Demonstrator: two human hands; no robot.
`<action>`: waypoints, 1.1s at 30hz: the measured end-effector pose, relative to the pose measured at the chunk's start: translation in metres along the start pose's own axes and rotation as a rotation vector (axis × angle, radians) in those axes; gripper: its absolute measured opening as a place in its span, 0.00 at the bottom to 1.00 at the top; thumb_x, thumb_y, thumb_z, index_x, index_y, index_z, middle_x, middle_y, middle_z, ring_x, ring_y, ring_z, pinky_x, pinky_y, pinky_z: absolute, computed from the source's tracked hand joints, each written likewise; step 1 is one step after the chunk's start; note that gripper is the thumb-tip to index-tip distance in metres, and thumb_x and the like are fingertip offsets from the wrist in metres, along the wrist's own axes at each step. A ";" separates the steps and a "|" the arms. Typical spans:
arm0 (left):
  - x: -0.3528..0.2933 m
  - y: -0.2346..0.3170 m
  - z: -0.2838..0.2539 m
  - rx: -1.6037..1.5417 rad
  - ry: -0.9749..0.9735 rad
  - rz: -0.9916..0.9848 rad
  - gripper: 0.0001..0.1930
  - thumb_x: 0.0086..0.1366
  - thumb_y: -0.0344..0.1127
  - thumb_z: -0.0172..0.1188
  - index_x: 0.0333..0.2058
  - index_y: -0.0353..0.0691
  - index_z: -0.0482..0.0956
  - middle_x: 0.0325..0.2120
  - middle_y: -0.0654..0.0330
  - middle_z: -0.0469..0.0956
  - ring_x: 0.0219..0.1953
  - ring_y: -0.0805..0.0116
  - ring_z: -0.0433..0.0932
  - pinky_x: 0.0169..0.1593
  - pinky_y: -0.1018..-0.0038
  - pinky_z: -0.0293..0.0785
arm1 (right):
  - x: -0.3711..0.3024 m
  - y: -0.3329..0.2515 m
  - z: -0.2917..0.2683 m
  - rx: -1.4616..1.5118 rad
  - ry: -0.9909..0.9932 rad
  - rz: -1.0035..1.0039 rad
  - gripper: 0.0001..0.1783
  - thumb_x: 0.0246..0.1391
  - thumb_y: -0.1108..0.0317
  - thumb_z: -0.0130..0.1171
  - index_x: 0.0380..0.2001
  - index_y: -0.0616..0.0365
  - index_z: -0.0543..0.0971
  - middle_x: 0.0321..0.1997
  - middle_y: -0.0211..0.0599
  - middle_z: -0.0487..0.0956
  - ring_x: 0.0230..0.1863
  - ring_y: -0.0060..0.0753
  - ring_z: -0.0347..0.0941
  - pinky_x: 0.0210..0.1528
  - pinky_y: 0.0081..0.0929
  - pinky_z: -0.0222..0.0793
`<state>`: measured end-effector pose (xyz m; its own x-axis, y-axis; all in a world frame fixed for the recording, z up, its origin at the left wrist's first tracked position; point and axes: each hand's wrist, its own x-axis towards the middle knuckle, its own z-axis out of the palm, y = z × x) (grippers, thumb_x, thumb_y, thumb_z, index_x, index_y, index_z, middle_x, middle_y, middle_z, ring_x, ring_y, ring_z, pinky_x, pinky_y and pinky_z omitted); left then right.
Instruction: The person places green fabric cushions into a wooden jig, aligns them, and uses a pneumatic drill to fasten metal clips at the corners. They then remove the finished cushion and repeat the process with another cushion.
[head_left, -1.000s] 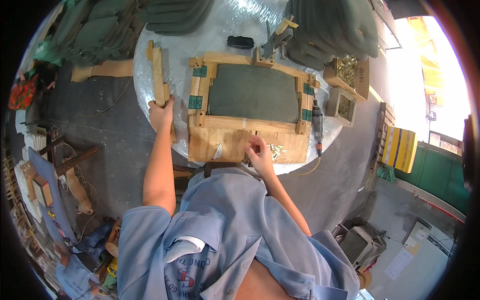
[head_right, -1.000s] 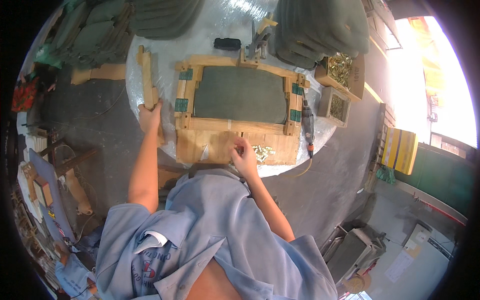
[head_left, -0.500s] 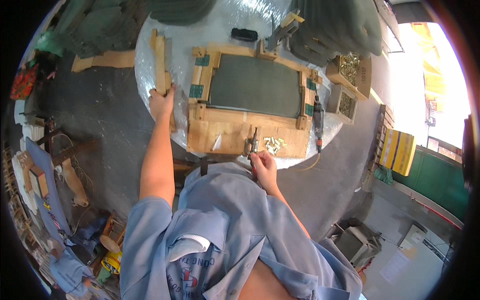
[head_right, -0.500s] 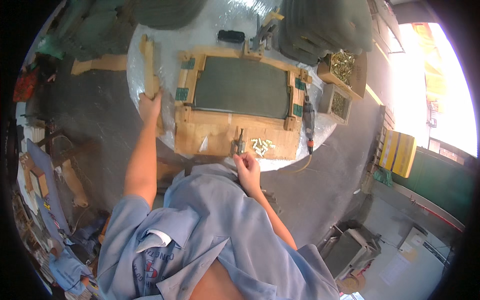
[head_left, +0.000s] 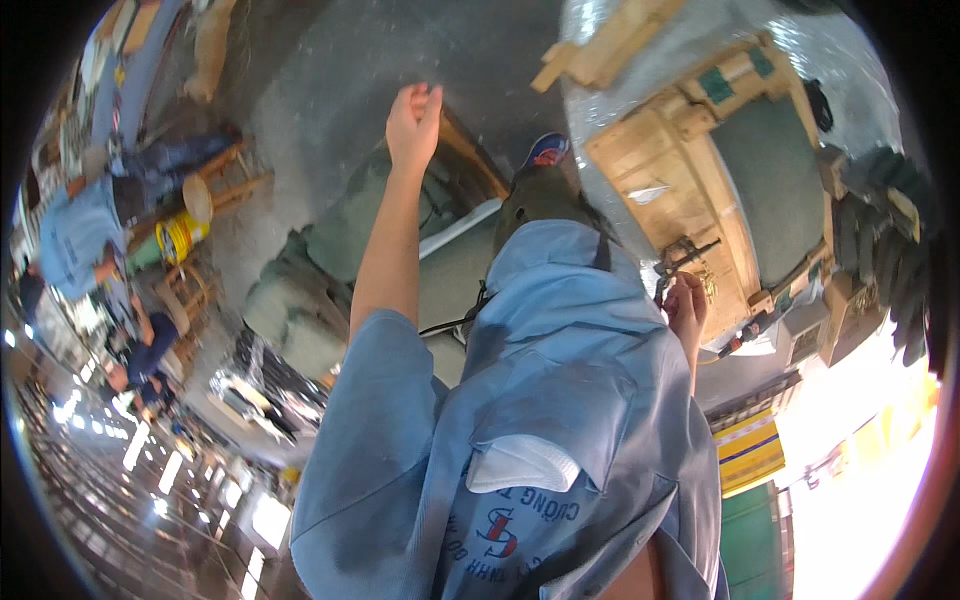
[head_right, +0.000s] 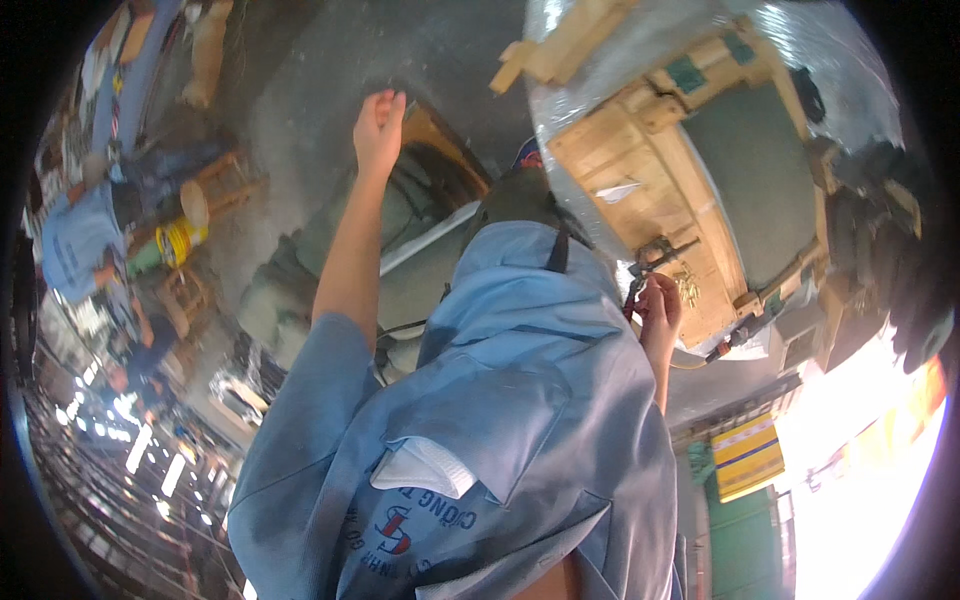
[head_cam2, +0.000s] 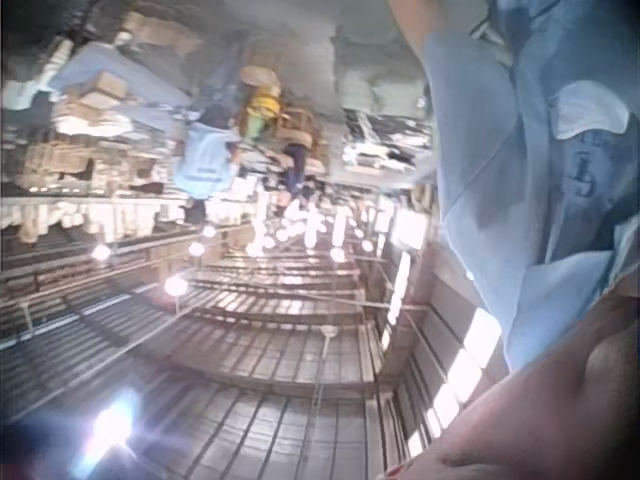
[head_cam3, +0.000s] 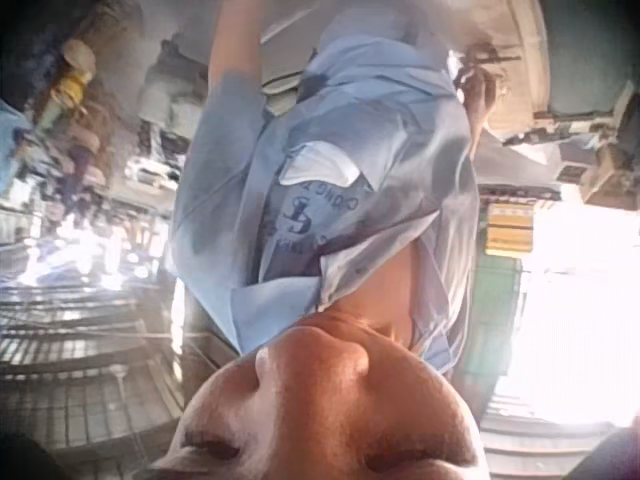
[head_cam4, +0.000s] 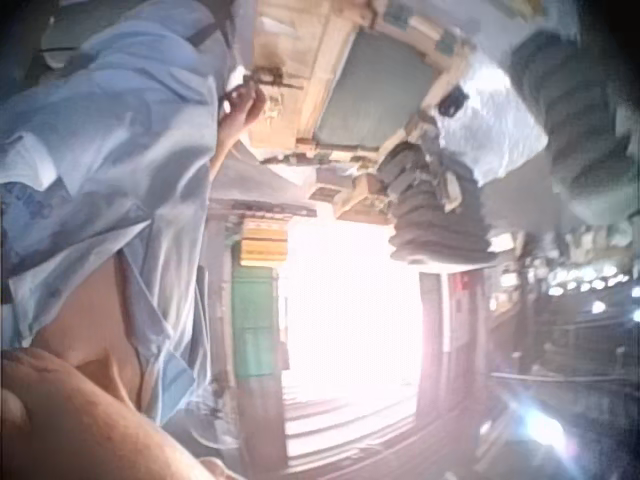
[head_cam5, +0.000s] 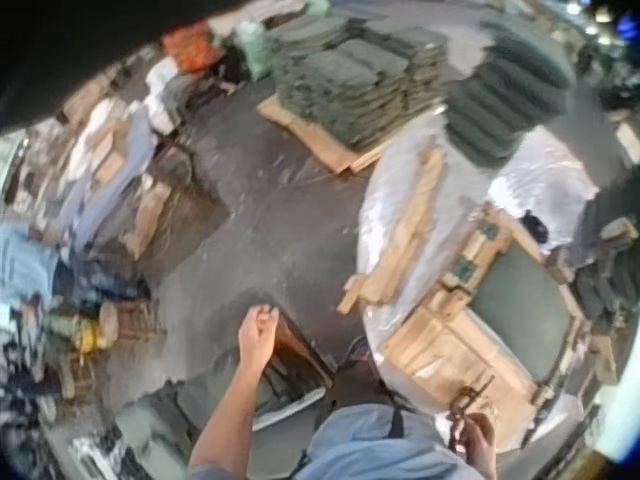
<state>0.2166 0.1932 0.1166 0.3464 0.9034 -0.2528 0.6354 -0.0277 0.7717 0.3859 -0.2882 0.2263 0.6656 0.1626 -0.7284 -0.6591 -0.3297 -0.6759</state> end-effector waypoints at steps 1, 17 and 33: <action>-0.025 -0.036 -0.013 0.066 0.022 -0.051 0.25 0.71 0.55 0.66 0.51 0.37 0.83 0.37 0.56 0.87 0.39 0.60 0.86 0.49 0.65 0.80 | -0.001 -0.002 -0.001 -0.008 -0.027 0.024 0.11 0.71 0.65 0.62 0.49 0.62 0.81 0.30 0.26 0.77 0.27 0.14 0.69 0.31 0.16 0.66; -0.305 -0.167 -0.005 0.234 -0.694 -0.744 0.24 0.70 0.59 0.63 0.48 0.43 0.84 0.44 0.48 0.88 0.50 0.45 0.86 0.54 0.54 0.79 | 0.028 -0.041 0.039 -0.605 -0.323 0.063 0.14 0.74 0.60 0.59 0.55 0.56 0.79 0.36 0.32 0.79 0.31 0.19 0.74 0.25 0.18 0.68; -0.236 -0.154 0.004 0.136 -0.525 -0.614 0.24 0.66 0.58 0.64 0.47 0.44 0.83 0.46 0.47 0.87 0.53 0.44 0.84 0.56 0.51 0.78 | 0.066 -0.020 0.036 -0.699 -0.437 0.019 0.15 0.71 0.52 0.64 0.44 0.52 0.79 0.28 0.28 0.79 0.21 0.19 0.73 0.20 0.23 0.68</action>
<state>0.0395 -0.0169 0.0552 0.1662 0.4573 -0.8736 0.8832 0.3249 0.3381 0.4301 -0.2373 0.1875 0.3657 0.4510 -0.8142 -0.2030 -0.8151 -0.5426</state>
